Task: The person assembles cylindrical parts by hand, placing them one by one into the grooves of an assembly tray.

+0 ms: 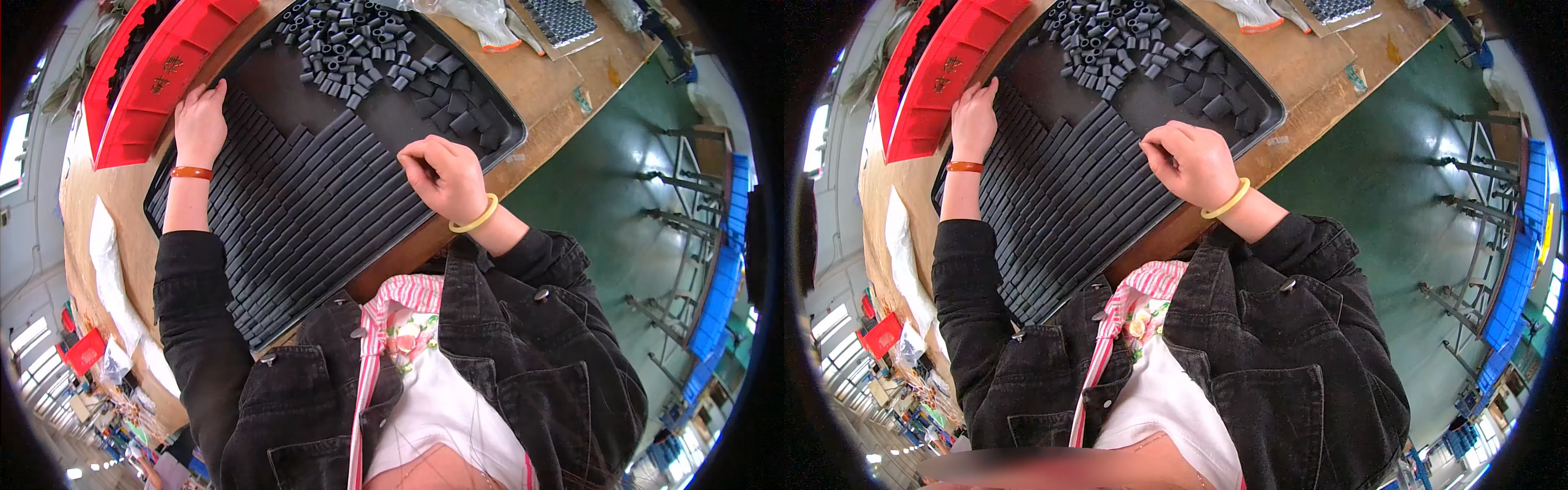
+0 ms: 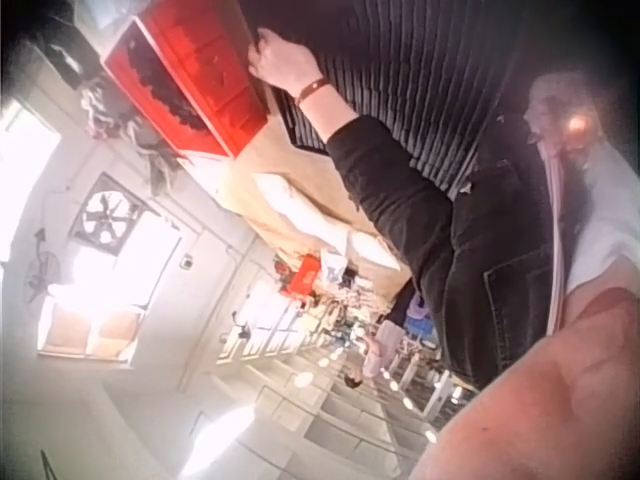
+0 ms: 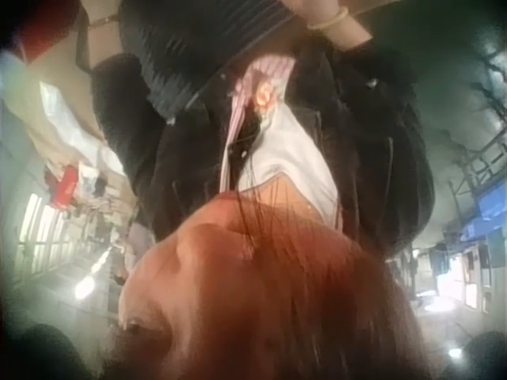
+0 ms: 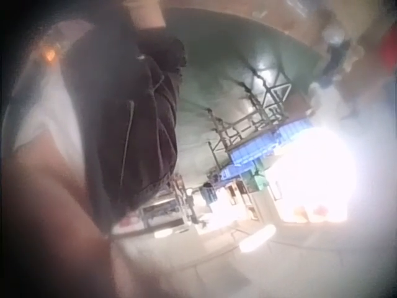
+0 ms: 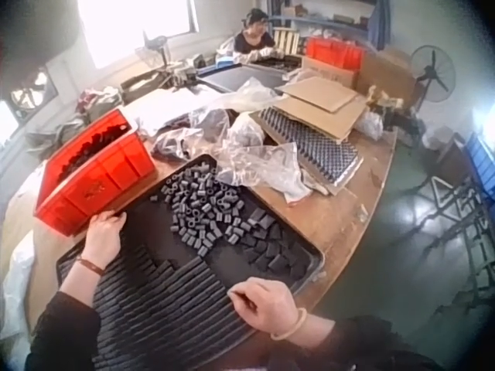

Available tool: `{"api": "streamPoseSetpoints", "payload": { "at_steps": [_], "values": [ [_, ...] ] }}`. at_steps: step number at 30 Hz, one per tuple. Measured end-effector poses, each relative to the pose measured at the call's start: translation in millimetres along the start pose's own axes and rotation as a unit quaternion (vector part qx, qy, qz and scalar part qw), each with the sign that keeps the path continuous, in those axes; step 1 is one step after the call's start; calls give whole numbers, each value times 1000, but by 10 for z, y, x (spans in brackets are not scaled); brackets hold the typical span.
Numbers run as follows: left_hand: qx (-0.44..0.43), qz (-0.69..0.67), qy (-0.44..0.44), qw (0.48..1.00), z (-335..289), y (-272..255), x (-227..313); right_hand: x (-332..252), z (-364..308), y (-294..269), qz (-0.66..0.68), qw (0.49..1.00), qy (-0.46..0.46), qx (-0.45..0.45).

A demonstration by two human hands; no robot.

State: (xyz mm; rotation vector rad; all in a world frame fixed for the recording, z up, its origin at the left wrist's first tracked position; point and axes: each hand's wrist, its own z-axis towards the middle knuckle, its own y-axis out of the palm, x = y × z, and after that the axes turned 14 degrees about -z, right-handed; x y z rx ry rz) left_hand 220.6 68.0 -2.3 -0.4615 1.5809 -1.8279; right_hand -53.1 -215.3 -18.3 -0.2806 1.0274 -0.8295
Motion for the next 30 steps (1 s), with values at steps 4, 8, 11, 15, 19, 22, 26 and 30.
{"api": "streamPoseSetpoints", "payload": {
  "at_steps": [4, 8, 11, 15, 19, 22, 26, 30],
  "values": [
    [4, -33, -37, 999, 14, 47, 126, -17, -1, 2, -1, 1000, -2, 12],
    [-25, -38, -43, 998, -34, 167, 12, -9, 3, 44, -8, 1000, -8, 16],
    [-37, -106, -64, 992, -38, 108, -24, -13, 7, 43, -8, 1000, -11, 19],
    [41, -116, -41, 992, -196, -145, 297, -19, 12, 54, -6, 1000, -3, 12],
    [85, -307, 7, 948, -384, -601, 963, 23, 119, -57, -28, 997, 52, -49],
    [81, -411, 28, 907, -575, -856, 1480, 325, 406, -102, -226, 974, -27, -12],
    [72, -479, 45, 874, -689, -962, 1890, 557, 796, 45, -411, 908, -74, -45],
    [79, -522, 10, 849, -760, -834, 2076, 721, 961, 291, -489, 855, -120, -121]
  ]
}}
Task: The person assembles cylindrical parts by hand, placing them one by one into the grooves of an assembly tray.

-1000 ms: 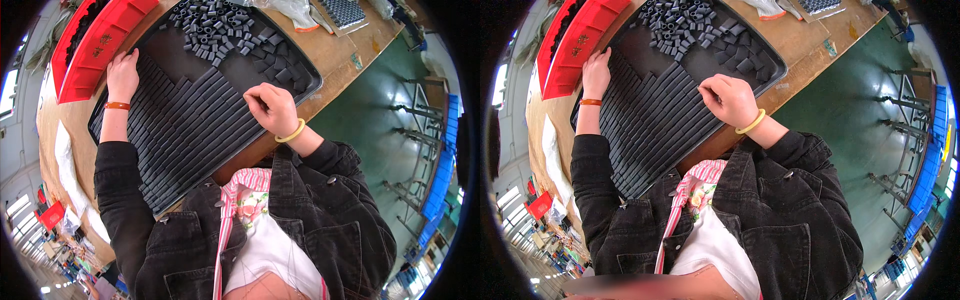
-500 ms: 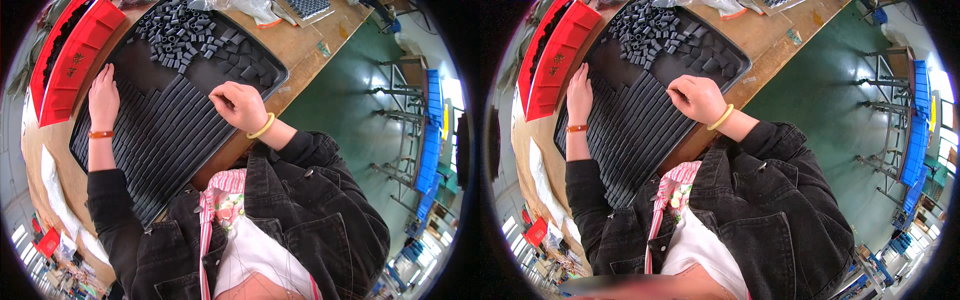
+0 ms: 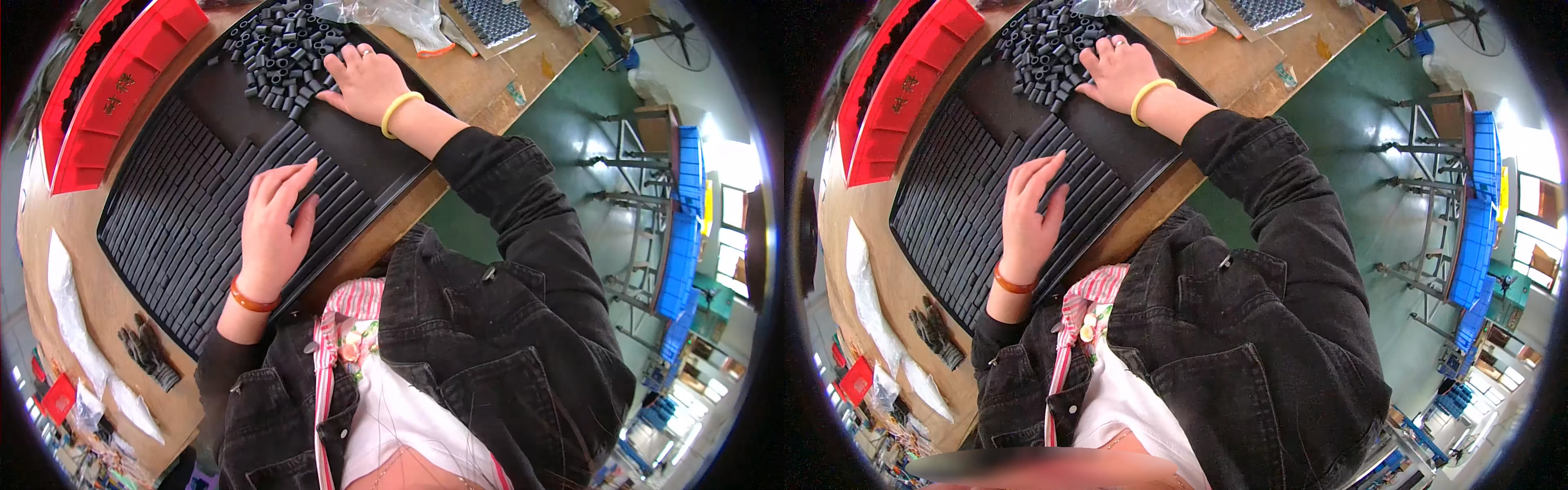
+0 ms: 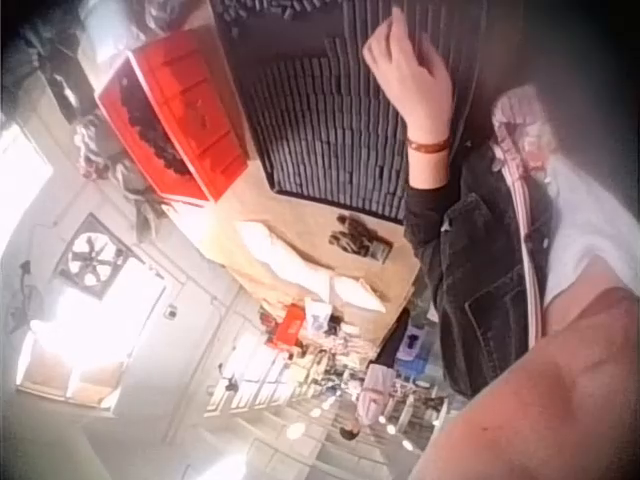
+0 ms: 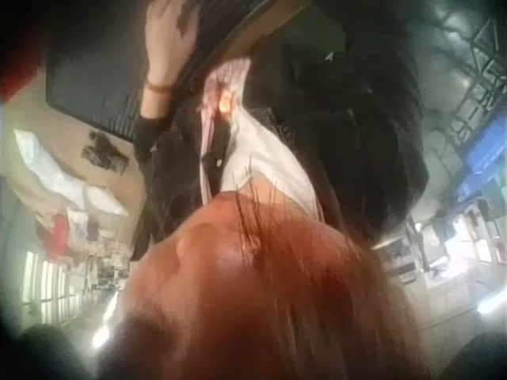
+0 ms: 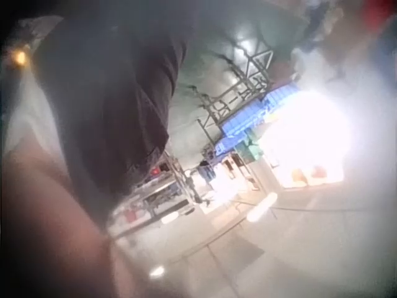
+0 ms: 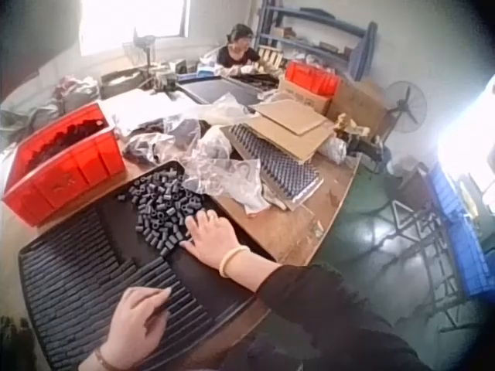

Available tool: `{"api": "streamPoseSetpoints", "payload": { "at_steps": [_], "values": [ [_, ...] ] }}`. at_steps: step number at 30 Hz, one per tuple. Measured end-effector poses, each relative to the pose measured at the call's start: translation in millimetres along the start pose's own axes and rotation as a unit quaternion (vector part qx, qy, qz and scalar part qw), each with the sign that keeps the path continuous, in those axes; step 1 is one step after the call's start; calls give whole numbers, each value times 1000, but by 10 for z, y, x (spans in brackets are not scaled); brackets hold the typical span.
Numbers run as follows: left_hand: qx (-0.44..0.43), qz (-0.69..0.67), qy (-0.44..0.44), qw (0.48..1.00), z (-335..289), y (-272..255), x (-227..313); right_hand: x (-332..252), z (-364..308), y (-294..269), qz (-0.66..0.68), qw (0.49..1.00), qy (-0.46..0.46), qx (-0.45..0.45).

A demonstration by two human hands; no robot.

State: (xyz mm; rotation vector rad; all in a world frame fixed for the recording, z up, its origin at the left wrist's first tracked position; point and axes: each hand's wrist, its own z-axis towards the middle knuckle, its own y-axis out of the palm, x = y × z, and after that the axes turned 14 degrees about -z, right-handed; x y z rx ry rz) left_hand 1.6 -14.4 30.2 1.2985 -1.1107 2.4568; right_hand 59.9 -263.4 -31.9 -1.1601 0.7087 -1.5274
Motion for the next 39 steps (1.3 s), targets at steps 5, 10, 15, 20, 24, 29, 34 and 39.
{"api": "streamPoseSetpoints", "payload": {
  "at_steps": [5, 10, 15, 20, 24, 29, 34, 39],
  "values": [
    [13, -22, -4, 1000, -91, 112, -31, 50, 42, 236, 39, 998, -24, 50],
    [12, -24, 2, 1000, -142, 153, -126, 117, 77, 139, 131, 991, 4, -6],
    [14, 5, 20, 1000, -123, 122, -193, 289, 109, -150, 410, 896, 161, -45],
    [21, 11, 34, 999, -139, 125, -199, 378, 32, -99, 841, 359, 375, -152],
    [17, 2, 41, 999, -136, 159, -242, 418, -174, -128, 851, 270, 410, -186],
    [9, -10, 40, 999, -152, 141, -239, 336, -151, -222, 810, 330, 468, -128],
    [25, 13, 32, 999, -144, 121, -226, 546, -270, -186, 868, 271, 391, -143],
    [43, 23, 0, 999, -159, 25, -157, 486, -394, -217, 885, 213, 378, -166]
  ]
}}
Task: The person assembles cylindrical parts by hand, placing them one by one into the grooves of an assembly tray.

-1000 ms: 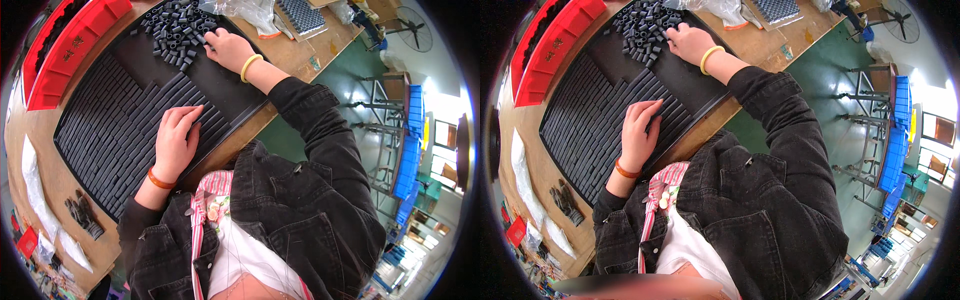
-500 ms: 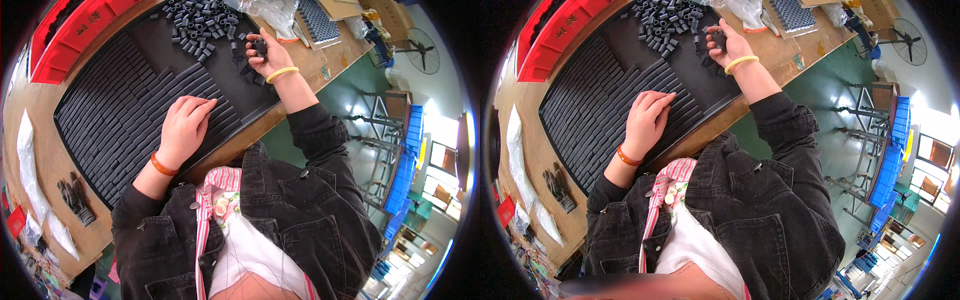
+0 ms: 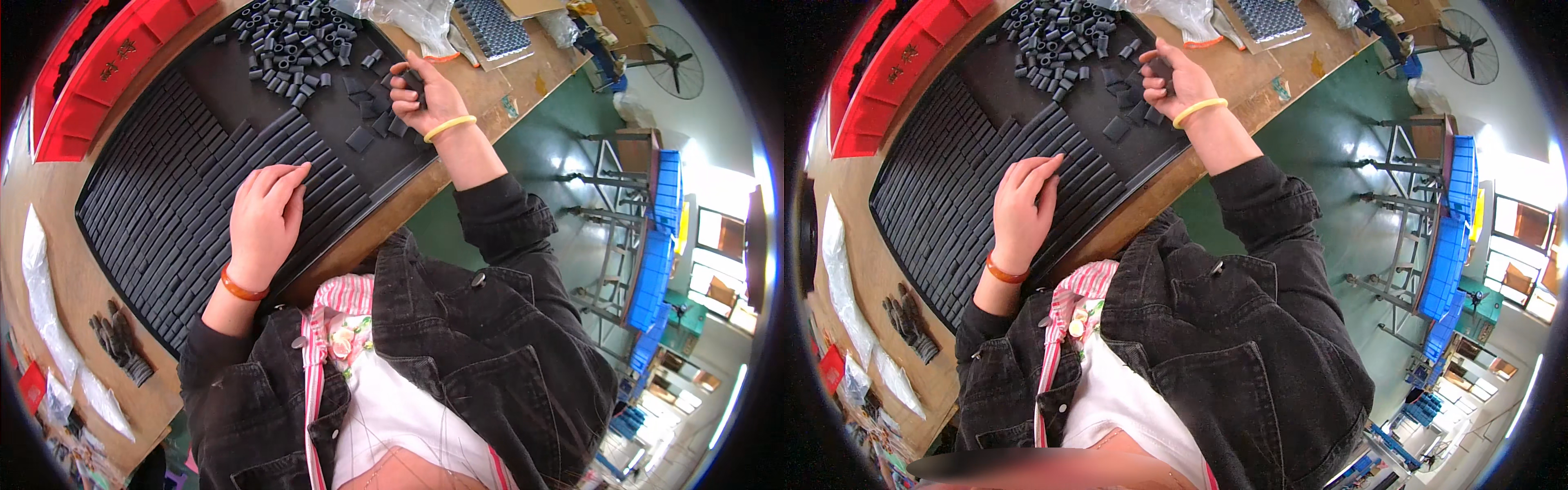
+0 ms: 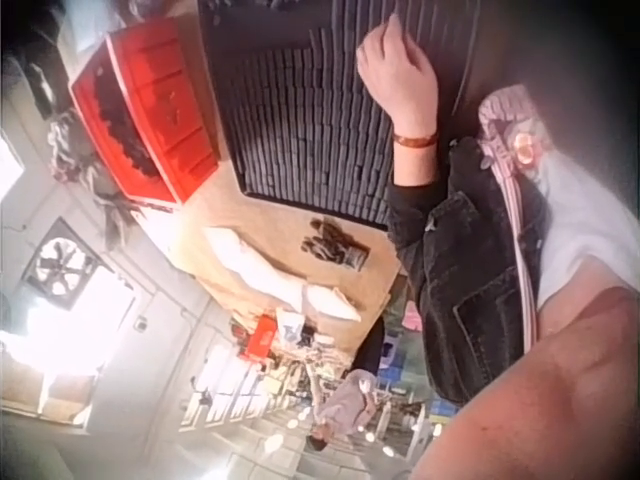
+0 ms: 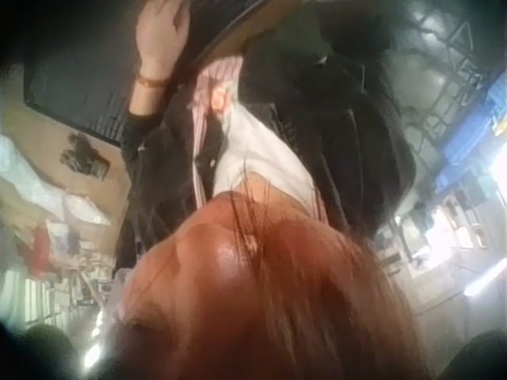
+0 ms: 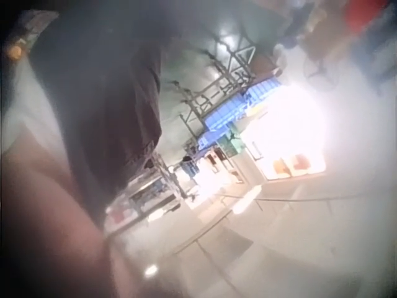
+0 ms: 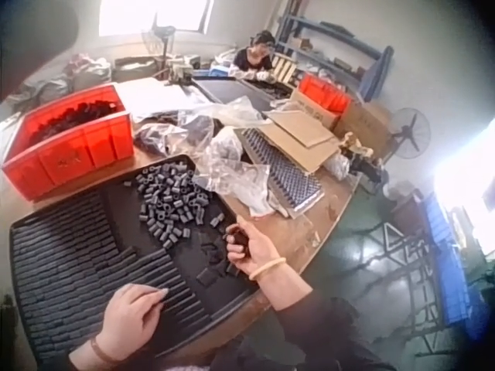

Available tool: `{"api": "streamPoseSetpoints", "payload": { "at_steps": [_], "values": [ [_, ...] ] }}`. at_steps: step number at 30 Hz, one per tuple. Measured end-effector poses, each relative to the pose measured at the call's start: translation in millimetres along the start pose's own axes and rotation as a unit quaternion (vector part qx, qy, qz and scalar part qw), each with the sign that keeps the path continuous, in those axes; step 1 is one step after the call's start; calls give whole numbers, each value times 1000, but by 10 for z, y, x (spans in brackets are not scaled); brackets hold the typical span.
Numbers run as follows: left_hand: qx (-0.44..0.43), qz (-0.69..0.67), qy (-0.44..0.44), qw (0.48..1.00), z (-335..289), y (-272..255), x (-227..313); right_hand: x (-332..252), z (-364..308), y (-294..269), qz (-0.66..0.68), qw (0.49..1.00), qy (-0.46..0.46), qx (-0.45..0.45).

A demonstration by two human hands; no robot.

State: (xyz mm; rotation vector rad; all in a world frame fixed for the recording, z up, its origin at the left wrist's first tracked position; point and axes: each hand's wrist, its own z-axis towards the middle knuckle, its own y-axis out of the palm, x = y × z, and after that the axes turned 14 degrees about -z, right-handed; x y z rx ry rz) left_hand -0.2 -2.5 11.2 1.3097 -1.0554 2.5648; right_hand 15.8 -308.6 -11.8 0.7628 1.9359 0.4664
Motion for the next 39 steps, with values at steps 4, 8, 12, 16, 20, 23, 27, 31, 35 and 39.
{"api": "streamPoseSetpoints", "payload": {
  "at_steps": [4, 8, 12, 16, 20, 23, 27, 31, 35, 39],
  "values": [
    [2, -36, -46, 998, 28, -207, 96, 5, -163, 48, -19, 998, -2, 66],
    [5, -18, -95, 995, 116, -447, 145, 42, -160, -132, 13, 1000, 21, -18],
    [12, 61, -60, 996, 232, -536, -173, 95, -192, -58, 22, 999, 24, -42],
    [37, 220, -7, 975, 376, -451, -695, 166, -264, 38, 4, 999, 29, -28],
    [-14, 291, -15, 957, 401, -396, -904, 205, -349, 48, 16, 999, 34, -35],
    [-40, 287, -9, 957, 428, -416, -890, 247, -394, 8, 20, 999, 35, -24],
    [-57, 303, 44, 950, 440, -492, -926, 341, -417, 17, 34, 998, 48, -24],
    [-56, 304, 64, 949, 430, -506, -903, 380, -419, 69, 38, 997, 56, -31],
    [-38, 312, 81, 946, 411, -509, -741, 385, -419, 144, 47, 998, 43, -13],
    [-4, 153, 54, 987, 374, -317, -190, 493, -483, 305, 50, 998, 41, -1]
  ]
}}
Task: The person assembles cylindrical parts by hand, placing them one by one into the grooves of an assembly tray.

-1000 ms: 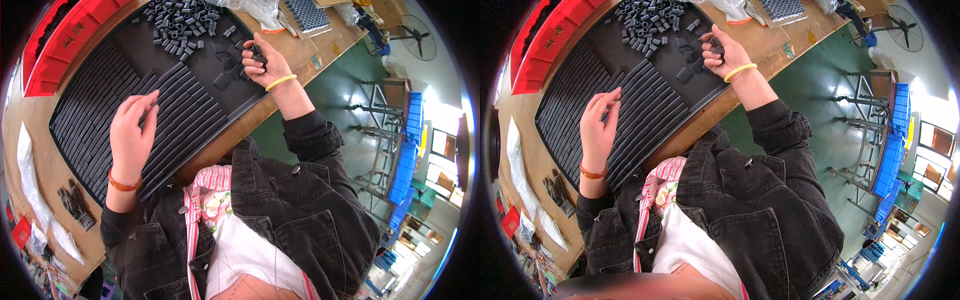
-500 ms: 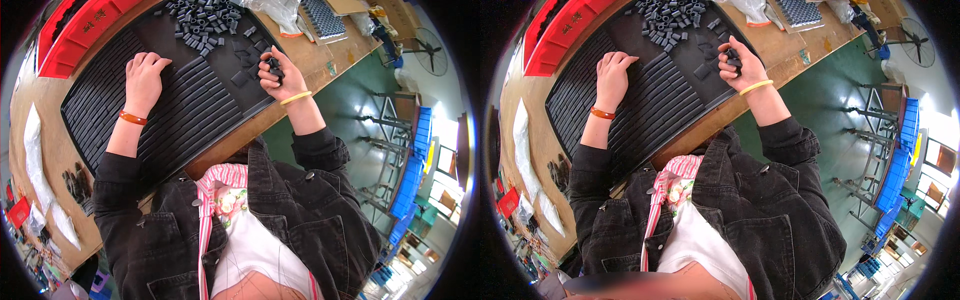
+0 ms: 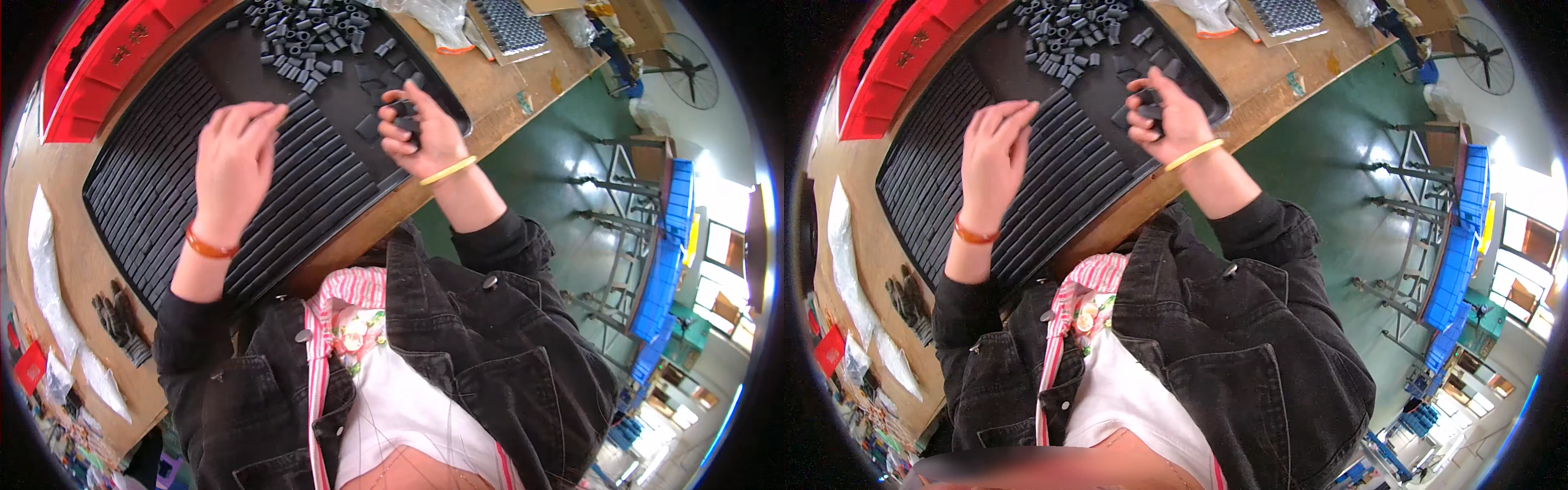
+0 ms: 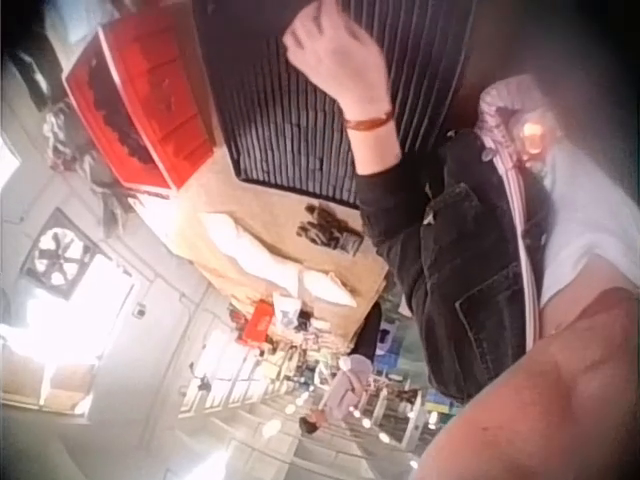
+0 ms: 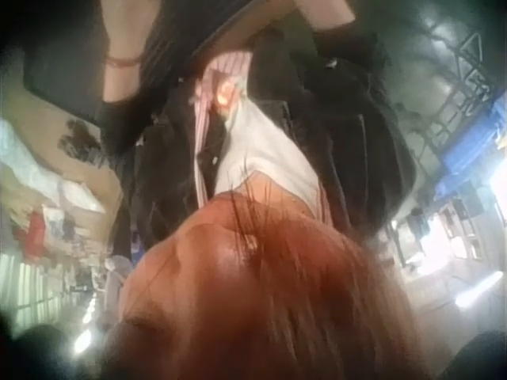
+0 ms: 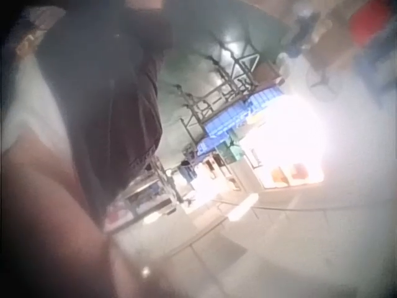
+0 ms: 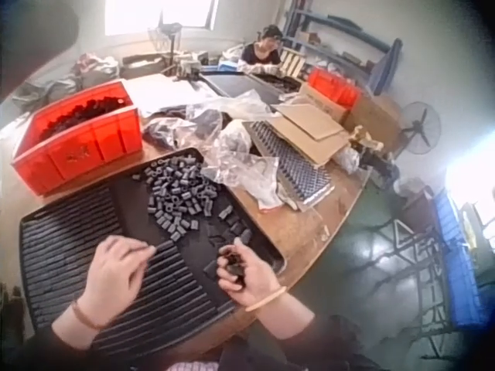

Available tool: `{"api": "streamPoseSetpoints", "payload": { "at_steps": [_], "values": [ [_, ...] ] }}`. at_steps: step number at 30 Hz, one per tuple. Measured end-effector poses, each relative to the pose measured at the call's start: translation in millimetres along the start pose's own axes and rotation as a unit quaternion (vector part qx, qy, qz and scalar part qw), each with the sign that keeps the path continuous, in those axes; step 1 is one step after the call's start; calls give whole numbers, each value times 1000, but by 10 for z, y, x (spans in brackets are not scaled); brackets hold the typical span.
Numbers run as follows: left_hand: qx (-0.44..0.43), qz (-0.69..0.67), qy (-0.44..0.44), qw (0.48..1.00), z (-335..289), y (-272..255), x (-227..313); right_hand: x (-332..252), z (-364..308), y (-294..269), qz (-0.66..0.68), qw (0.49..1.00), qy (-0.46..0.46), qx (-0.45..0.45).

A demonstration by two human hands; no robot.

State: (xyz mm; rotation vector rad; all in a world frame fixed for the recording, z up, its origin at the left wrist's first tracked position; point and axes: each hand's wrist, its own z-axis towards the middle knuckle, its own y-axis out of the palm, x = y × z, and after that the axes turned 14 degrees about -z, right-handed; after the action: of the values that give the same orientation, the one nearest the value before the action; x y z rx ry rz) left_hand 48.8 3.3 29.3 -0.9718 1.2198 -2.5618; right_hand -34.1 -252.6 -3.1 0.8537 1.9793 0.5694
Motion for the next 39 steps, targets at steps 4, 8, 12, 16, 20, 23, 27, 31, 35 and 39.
{"api": "streamPoseSetpoints", "payload": {
  "at_steps": [4, 8, 12, 16, 20, 23, 27, 31, 35, 39],
  "values": [
    [-26, -138, 32, 990, -24, 139, 569, 362, -26, 268, -89, 996, 5, 12],
    [-27, -153, 27, 988, -109, 223, 567, 545, -72, 581, -189, 980, -18, 63],
    [29, -224, -35, 974, -141, 174, 511, 567, -27, 544, -163, 987, -8, -2],
    [121, -430, -278, 850, -258, 194, 410, 452, -64, 524, -178, 984, -4, -8],
    [118, -525, -326, 778, -363, 257, 304, 443, -143, 578, -312, 949, 0, -51],
    [89, -370, -197, 903, -345, 242, 307, 494, -96, 571, -393, 914, -66, -69],
    [62, -153, -75, 983, -311, 180, 359, 551, -57, 582, -394, 914, -92, -29],
    [42, -189, -124, 973, -350, 205, 309, 508, -57, 595, -462, 879, -115, -34],
    [49, -326, -280, 902, -361, 193, 301, 365, -73, 597, -305, 951, 12, -41],
    [59, -335, -193, 920, -356, 192, 243, 359, -52, 524, -284, 957, -47, -40]
  ]
}}
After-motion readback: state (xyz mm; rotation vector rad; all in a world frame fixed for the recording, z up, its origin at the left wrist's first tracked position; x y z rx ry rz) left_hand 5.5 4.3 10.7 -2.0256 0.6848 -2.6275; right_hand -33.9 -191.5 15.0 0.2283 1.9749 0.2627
